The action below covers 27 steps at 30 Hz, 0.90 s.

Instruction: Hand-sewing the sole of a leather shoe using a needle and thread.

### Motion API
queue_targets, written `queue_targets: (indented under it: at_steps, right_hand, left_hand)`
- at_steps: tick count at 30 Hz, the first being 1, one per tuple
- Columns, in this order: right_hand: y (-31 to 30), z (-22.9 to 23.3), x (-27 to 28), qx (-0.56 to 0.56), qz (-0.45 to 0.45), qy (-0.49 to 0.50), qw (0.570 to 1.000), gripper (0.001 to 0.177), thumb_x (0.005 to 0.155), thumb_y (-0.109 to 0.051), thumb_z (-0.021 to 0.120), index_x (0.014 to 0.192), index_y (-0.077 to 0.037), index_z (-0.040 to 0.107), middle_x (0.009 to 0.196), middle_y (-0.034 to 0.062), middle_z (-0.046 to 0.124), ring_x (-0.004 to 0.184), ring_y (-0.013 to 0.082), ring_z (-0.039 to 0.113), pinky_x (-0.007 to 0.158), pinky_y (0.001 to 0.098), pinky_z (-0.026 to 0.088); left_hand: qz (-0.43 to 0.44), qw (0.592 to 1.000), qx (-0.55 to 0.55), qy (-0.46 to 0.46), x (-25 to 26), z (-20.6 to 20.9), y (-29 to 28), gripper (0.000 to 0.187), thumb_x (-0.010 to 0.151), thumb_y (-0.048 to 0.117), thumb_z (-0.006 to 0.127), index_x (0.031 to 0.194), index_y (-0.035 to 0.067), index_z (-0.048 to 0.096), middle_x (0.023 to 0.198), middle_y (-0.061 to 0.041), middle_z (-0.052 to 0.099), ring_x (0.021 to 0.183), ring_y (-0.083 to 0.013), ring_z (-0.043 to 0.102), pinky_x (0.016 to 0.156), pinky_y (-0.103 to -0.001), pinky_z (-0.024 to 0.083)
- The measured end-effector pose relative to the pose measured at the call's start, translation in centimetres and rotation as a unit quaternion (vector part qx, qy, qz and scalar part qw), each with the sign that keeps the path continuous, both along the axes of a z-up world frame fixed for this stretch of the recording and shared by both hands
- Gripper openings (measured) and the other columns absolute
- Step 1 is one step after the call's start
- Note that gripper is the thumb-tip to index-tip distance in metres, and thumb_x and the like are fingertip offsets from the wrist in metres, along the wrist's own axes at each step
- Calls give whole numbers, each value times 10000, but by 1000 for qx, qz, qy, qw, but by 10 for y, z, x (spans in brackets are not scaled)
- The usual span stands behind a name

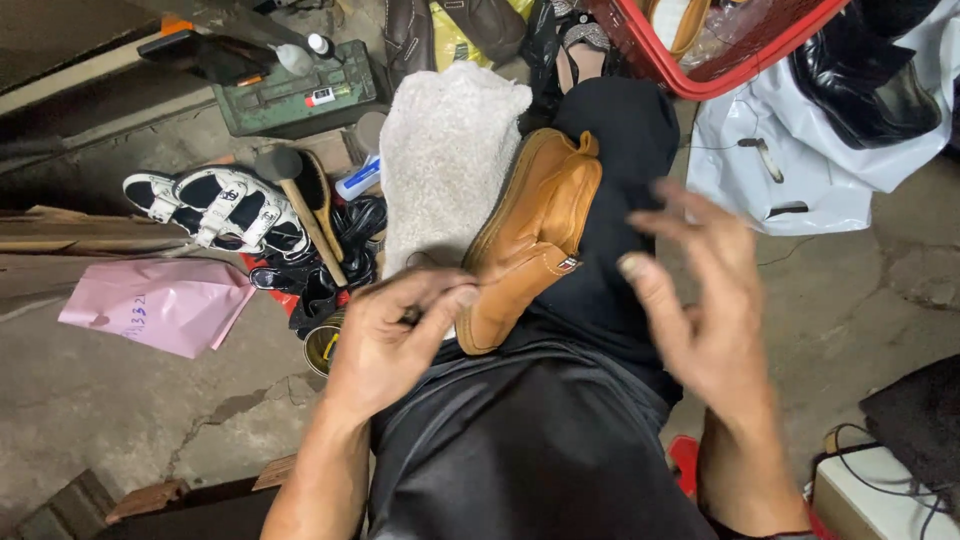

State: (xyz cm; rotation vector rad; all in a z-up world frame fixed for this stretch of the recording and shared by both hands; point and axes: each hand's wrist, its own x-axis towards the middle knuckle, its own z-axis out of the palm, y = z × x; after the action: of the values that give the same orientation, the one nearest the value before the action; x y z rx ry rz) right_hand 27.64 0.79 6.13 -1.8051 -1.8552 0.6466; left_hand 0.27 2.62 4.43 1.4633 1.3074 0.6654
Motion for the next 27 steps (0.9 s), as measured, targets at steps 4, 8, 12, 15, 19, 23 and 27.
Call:
queue_targets:
  at_steps: [4, 8, 12, 15, 19, 23, 27]
  right_hand:
    - [5, 8, -37, 21, 158, 144, 977, 329, 1002, -184, 639, 1265, 15, 627, 1314, 191, 660, 1255, 353, 617, 1111, 476, 487]
    - [8, -1, -59, 30, 104, 224, 969, 160, 966, -91, 672, 1094, -91, 768, 868, 50, 748, 780, 267, 734, 728, 366, 602]
    - [-3, -16, -54, -5, 82, 214, 973, 110, 968, -108, 672, 1016, -91, 769, 745, 56, 712, 659, 246, 701, 635, 353, 586]
    - [-11, -30, -54, -55, 11, 252, 966, 115, 994, -95, 638, 1016, -17, 719, 723, 128, 711, 604, 253, 705, 578, 389, 591]
    - [-15, -38, -58, -61, -56, 298, 951, 130, 1016, -85, 605, 1029, 12, 690, 725, 148, 690, 605, 218, 673, 584, 392, 586]
    - [-18, -34, -72, -2, 14, 235, 972, 83, 962, -84, 673, 1009, -39, 724, 771, 136, 696, 680, 354, 721, 610, 414, 586]
    - [-33, -44, -73, 5, 76, 172, 982, 133, 1044, -144, 564, 1110, -54, 635, 932, 46, 665, 840, 205, 662, 764, 335, 534]
  left_hand:
    - [-59, 998, 9, -13, 13, 5, 4, 160, 964, 149, 690, 1071, 54, 760, 1046, -32, 801, 923, -103, 748, 834, -245, 600]
    - [-23, 997, 53, -55, 17, 12, 11, 70, 900, 55, 747, 961, 40, 779, 698, -137, 740, 656, -271, 747, 599, -384, 590]
    - [-5, 997, 67, -47, 11, 7, 10, 58, 904, 53, 743, 947, 29, 772, 742, -146, 747, 667, -270, 731, 597, -395, 579]
    - [43, 988, 141, 33, 10, 0, 3, 137, 935, 75, 759, 1006, -35, 720, 825, -199, 616, 683, -351, 660, 592, -461, 585]
    - [81, 995, 46, -30, 12, -20, -8, 116, 992, 138, 673, 974, 56, 752, 736, -99, 586, 700, -232, 594, 630, -385, 529]
    - [84, 963, -124, -223, 33, -28, -17, 199, 997, 140, 674, 933, -12, 786, 474, -66, 595, 471, -120, 517, 477, -265, 470]
    - [114, 932, -224, -261, 28, -37, -17, 158, 951, 125, 722, 1027, -7, 766, 578, -52, 580, 521, -86, 519, 501, -238, 451]
